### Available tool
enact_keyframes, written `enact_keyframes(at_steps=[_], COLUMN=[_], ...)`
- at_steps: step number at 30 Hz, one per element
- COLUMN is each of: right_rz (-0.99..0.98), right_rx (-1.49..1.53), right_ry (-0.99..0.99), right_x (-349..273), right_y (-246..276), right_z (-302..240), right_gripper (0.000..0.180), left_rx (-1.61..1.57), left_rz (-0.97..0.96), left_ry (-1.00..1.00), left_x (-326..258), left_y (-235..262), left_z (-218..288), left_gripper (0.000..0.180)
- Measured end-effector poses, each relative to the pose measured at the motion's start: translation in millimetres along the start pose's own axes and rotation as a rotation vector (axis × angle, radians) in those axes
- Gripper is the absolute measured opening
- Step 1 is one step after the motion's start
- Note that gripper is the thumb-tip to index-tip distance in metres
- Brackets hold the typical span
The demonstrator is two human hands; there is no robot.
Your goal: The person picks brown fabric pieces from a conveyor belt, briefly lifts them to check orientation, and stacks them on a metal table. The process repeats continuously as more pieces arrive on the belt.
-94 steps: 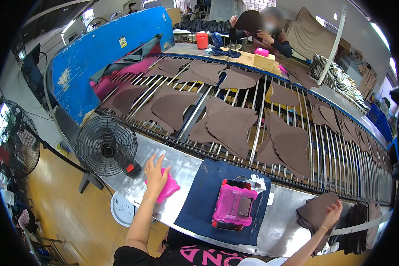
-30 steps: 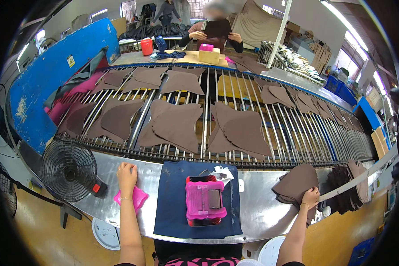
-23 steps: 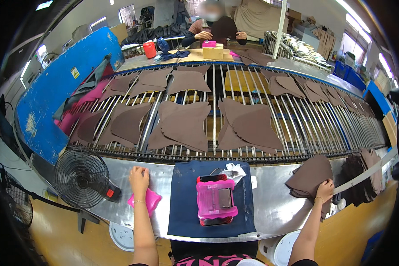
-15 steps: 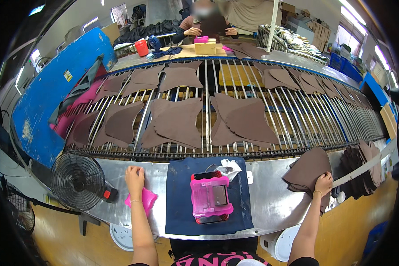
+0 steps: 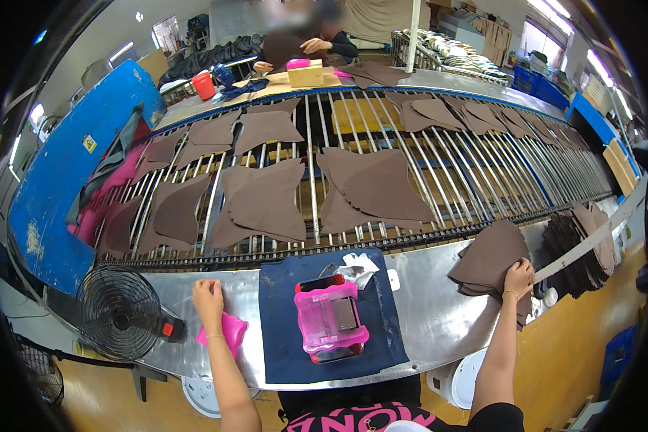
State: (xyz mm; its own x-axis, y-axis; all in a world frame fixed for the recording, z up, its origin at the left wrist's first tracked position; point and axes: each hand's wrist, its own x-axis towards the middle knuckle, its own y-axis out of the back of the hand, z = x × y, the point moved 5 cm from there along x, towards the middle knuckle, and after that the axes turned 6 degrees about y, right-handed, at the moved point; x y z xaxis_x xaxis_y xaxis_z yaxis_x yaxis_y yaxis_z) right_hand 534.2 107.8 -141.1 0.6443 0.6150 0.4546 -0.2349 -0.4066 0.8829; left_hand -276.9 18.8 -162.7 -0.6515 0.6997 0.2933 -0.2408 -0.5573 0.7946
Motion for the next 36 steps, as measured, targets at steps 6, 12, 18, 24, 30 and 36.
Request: enact_keyframes(at_steps=[6, 12, 18, 24, 30, 36], right_rz=[0.009, 0.039, 0.011, 0.005, 0.057, 0.034], right_rx=[0.011, 0.031, 0.057, 0.065, 0.073, 0.081], right_ry=[0.004, 0.012, -0.007, -0.023, -0.009, -0.013], right_x=[0.4, 0.8, -1.4, -0.8, -0.9, 0.6], right_y=[1.3, -1.6, 5.5, 4.2, 1.6, 1.0], right_z=[0.4, 1.3, -2.1, -1.0, 0.2, 0.8], right_gripper=[0.025, 0.026, 0.025, 0.026, 0.024, 0.023], left_rx=[0.018, 0.017, 0.019, 0.021, 0.01, 0.051], left_rz=[-0.005, -0.014, -0.03, -0.037, -0.038, -0.044], left_ry=[-0.022, -0.008, 0.013, -0.018, -0.019, -0.019], left_x=[0.1, -0.6, -1.4, -0.5, -0.4, -0.1], left_y=[0.2, -0.6, 0.5, -1.3, -4.6, -4.4], left_z=[3.9, 2.9, 6.5, 4.9, 1.9, 2.8], left_gripper=[0.017, 0.018, 0.018, 0.017, 0.018, 0.019])
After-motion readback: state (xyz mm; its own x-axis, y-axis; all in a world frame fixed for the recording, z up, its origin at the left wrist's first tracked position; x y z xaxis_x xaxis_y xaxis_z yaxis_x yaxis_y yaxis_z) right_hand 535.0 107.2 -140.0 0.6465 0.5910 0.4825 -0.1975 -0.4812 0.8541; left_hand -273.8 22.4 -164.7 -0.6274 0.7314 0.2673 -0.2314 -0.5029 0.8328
